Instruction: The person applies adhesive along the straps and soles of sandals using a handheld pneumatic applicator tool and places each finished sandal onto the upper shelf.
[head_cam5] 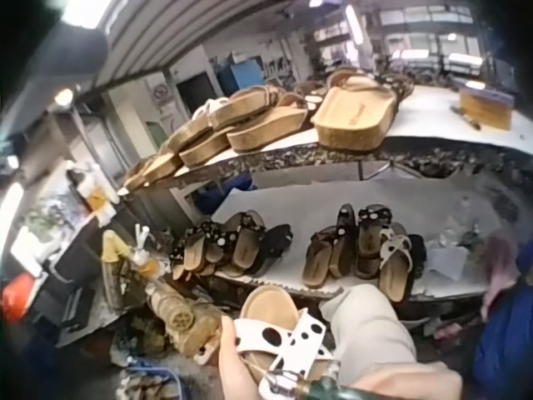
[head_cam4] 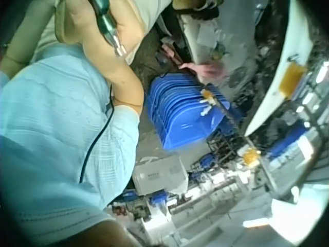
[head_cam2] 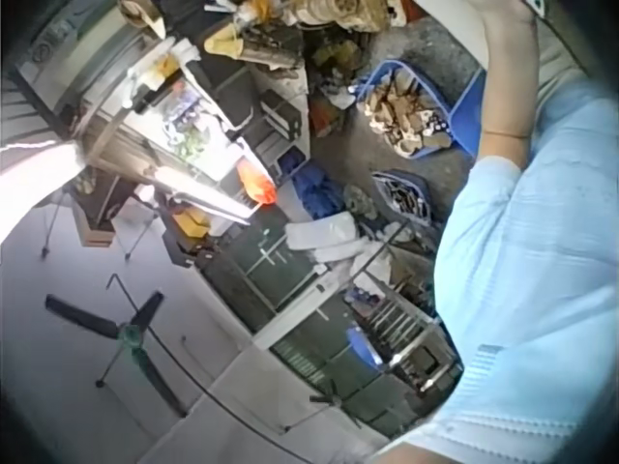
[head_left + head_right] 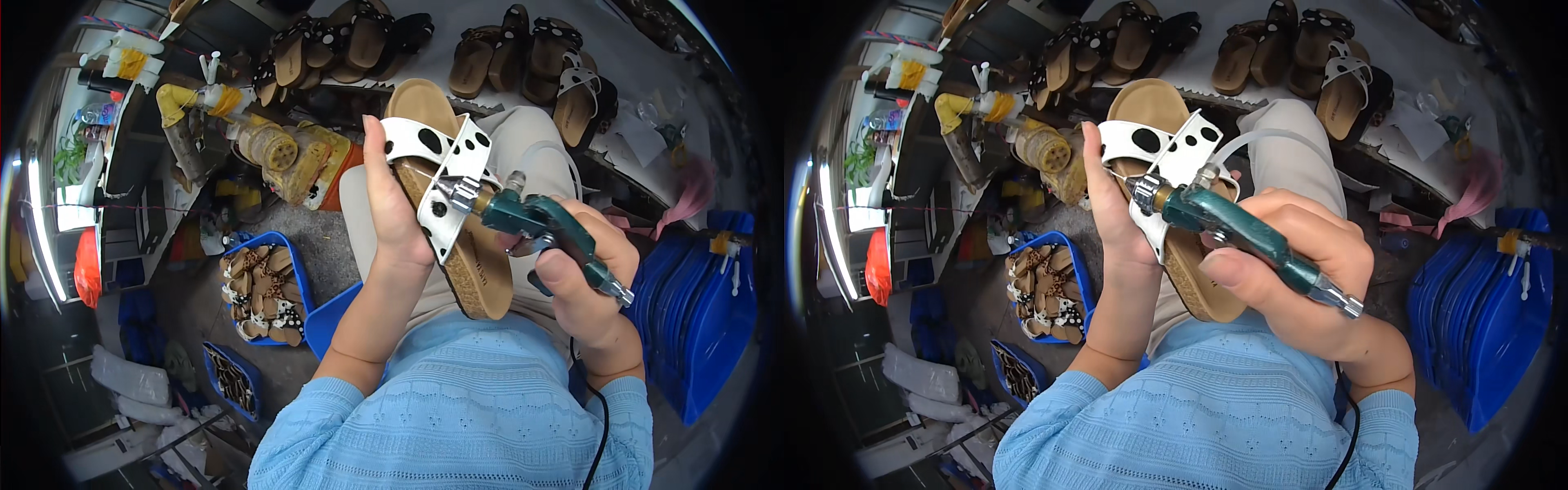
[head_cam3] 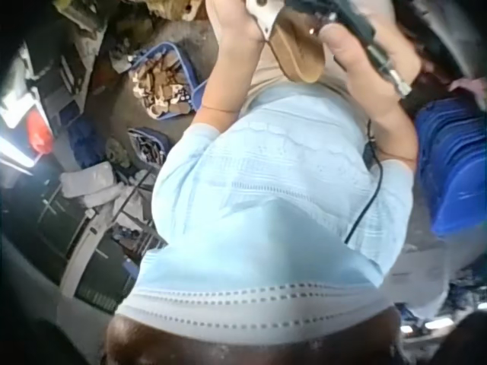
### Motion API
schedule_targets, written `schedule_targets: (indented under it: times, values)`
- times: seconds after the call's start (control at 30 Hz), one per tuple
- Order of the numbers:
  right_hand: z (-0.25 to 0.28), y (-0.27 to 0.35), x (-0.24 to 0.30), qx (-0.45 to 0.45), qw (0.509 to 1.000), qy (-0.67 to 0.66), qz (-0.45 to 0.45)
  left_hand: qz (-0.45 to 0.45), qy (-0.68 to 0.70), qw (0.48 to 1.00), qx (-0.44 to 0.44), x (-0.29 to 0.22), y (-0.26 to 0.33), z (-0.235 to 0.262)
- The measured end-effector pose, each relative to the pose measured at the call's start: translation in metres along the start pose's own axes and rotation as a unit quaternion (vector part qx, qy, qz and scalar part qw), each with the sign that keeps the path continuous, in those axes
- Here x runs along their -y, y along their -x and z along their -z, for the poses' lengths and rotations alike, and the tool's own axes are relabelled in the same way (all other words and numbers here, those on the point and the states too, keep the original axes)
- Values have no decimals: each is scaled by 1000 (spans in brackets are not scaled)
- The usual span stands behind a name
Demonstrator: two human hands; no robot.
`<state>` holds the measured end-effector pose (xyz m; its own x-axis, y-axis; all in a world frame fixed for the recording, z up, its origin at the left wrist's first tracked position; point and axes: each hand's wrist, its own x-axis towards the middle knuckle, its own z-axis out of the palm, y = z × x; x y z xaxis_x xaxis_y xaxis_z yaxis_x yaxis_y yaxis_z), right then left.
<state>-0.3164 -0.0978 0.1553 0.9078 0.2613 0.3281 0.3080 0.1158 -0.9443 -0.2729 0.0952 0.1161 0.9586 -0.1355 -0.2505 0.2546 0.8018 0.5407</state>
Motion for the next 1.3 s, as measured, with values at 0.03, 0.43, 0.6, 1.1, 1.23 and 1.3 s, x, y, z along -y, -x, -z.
schedule_targets:
  times: [0.03,0.43,0.6,1.1,1.23,1.3]
  values:
    - [-2,-1,-2,11,1000,17,13,-1,7,1000,-3,1,1,0]
    - [-14,-6,-8,10,994,95,45,-32,12,999,4,4,8,-9]
    - [-20,-10,-19,28,956,218,197,-61,51,997,-3,10,7,-5]
    - [-25,-8,-19,44,951,215,216,-44,30,998,-44,10,10,2]
    - [-23,-5,-18,47,952,226,201,-39,33,998,-32,12,9,0]
    - [-23,-5,-16,50,951,230,201,-45,27,998,-44,11,12,-5]
